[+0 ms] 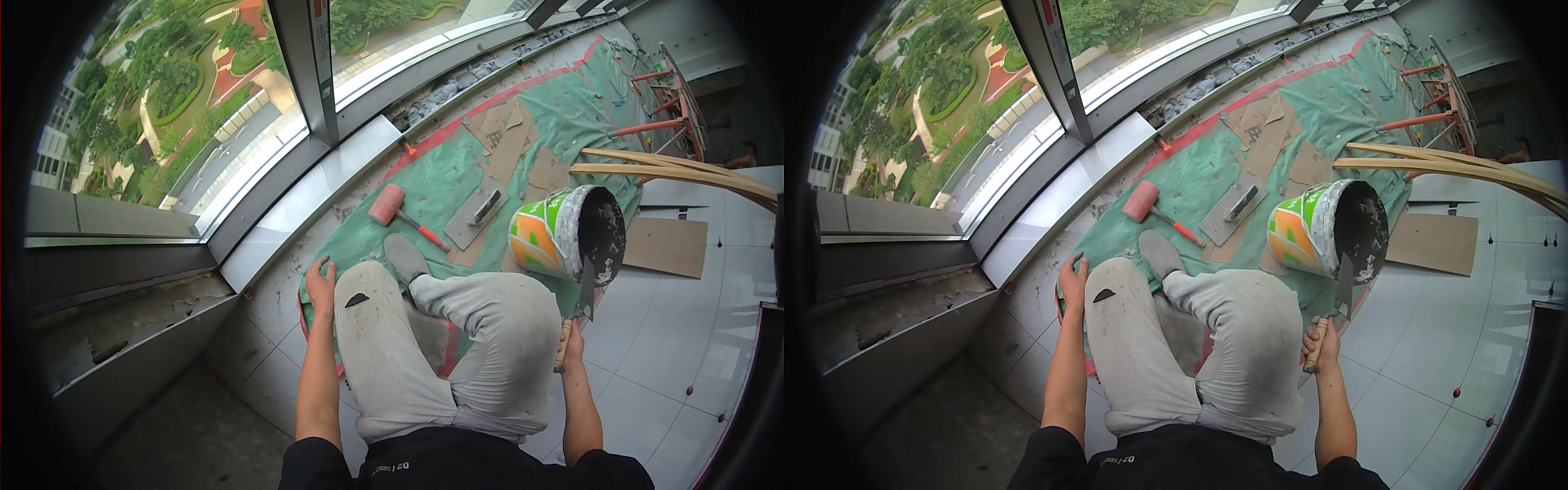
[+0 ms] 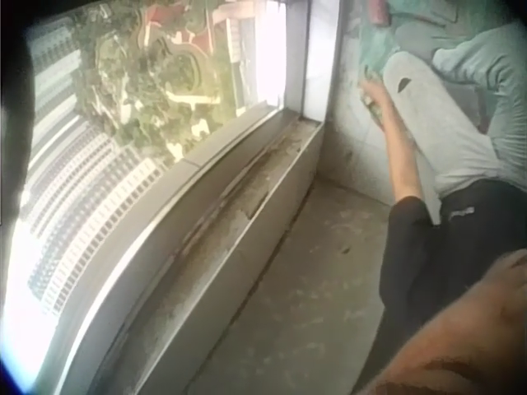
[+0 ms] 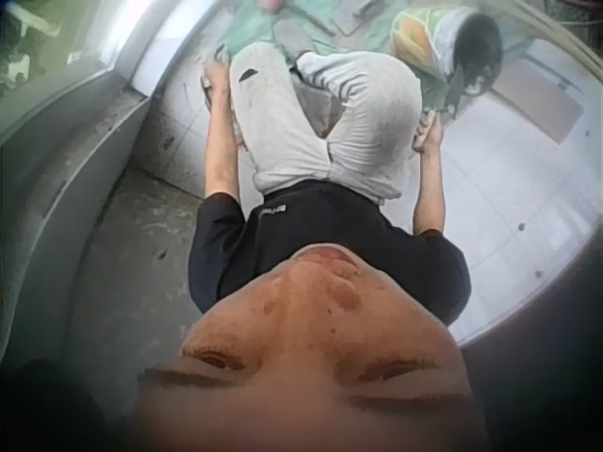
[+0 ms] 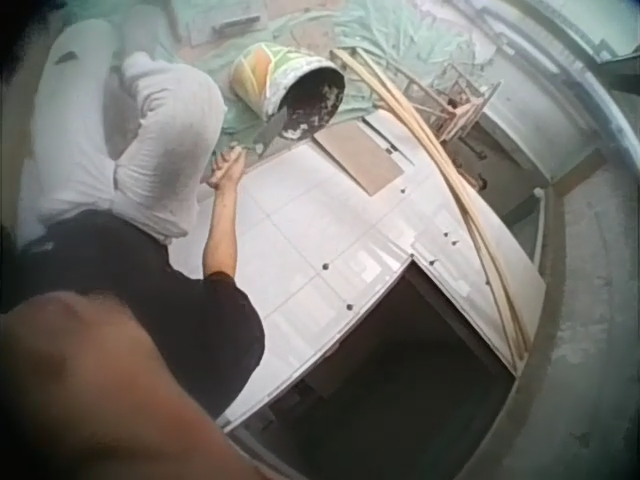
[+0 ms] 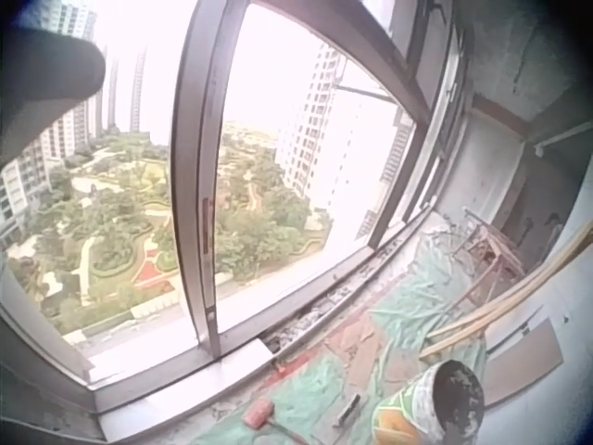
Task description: Installing a tile or sill plate on a window frame using mortar and a rubber mallet.
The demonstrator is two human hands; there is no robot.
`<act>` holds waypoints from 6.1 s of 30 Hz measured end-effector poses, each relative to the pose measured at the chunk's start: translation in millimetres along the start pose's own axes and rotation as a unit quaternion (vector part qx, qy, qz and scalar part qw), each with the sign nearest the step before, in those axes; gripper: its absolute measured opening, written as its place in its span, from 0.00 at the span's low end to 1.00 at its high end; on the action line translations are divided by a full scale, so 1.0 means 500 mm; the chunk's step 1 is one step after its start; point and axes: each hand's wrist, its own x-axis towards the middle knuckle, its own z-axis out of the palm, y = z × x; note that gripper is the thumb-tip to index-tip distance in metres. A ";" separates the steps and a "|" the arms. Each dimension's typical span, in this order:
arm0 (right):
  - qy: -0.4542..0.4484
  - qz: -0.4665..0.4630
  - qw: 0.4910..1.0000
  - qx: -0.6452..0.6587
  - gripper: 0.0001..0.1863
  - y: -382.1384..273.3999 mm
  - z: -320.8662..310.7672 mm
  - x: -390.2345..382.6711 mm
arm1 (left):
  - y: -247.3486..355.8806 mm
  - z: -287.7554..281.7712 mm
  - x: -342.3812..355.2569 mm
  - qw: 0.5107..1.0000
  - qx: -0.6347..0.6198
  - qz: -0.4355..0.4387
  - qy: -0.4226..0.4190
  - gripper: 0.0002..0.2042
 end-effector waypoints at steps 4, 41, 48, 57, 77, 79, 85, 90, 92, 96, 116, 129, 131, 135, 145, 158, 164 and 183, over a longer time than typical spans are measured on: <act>-0.065 0.022 0.998 0.011 0.29 -0.032 -0.072 -0.089 | 0.066 -0.043 0.022 0.999 0.005 0.035 -0.036 0.19; 0.295 -0.441 0.543 -0.651 0.21 -0.289 0.016 -0.310 | 0.313 -0.048 -0.097 0.971 0.037 0.203 -0.120 0.23; 0.208 -0.428 0.498 -0.725 0.15 -0.253 -0.010 -0.154 | 0.284 -0.079 -0.095 0.974 0.110 0.166 -0.111 0.22; 0.190 -0.407 0.534 -0.716 0.21 -0.100 -0.071 0.068 | 0.334 -0.076 -0.076 0.985 0.087 0.112 -0.102 0.23; 0.141 -0.347 0.479 -0.794 0.14 -0.136 -0.042 0.072 | 0.344 0.082 -0.106 0.980 0.062 0.166 0.094 0.05; 0.118 -0.352 0.475 -0.798 0.14 -0.139 -0.025 0.076 | 0.330 0.063 -0.116 0.990 0.053 0.115 0.056 0.12; 0.152 -0.341 0.444 -0.815 0.23 -0.162 -0.006 0.084 | 0.367 0.051 -0.105 0.991 -0.002 0.062 0.115 0.12; 0.124 -0.321 0.467 -0.814 0.26 -0.166 0.023 0.052 | 0.377 0.064 -0.109 0.989 -0.018 0.074 0.125 0.09; 0.099 -0.346 0.489 -0.795 0.27 -0.169 0.020 0.047 | 0.382 0.067 -0.105 0.990 -0.008 0.079 0.115 0.08; 0.109 -0.351 0.496 -0.787 0.28 -0.143 0.025 0.052 | 0.378 0.073 -0.110 0.990 -0.013 0.075 0.122 0.08; 0.125 -0.238 0.342 -0.900 0.18 -0.216 0.027 0.057 | 0.368 -0.020 -0.106 0.991 0.019 0.116 0.057 0.16; 0.221 -0.297 0.520 -0.770 0.18 -0.037 -0.097 -0.204 | 0.359 -0.019 -0.098 0.991 0.053 0.116 -0.047 0.19; 0.203 -0.306 0.538 -0.759 0.18 -0.045 -0.107 -0.267 | 0.340 -0.021 -0.082 0.992 0.044 0.106 -0.045 0.20; 0.184 -0.337 0.534 -0.753 0.17 -0.159 -0.079 -0.278 | 0.352 -0.006 -0.079 0.989 0.049 0.130 -0.053 0.20; 0.176 -0.446 0.247 -0.842 0.10 -0.309 0.090 -0.105 | 0.355 -0.037 -0.083 0.981 -0.116 0.094 -0.124 0.21; -0.271 -0.440 0.540 -0.665 0.17 0.150 0.688 0.394 | 0.074 -0.055 0.281 0.923 0.299 0.233 0.060 0.29; -0.245 -0.462 0.443 -0.728 0.23 0.297 0.850 0.515 | -0.039 -0.055 0.335 0.894 0.365 0.243 0.087 0.31; -0.420 -0.510 0.589 -0.465 0.35 0.287 1.183 0.357 | -0.059 0.004 0.344 0.889 0.391 0.209 0.111 0.37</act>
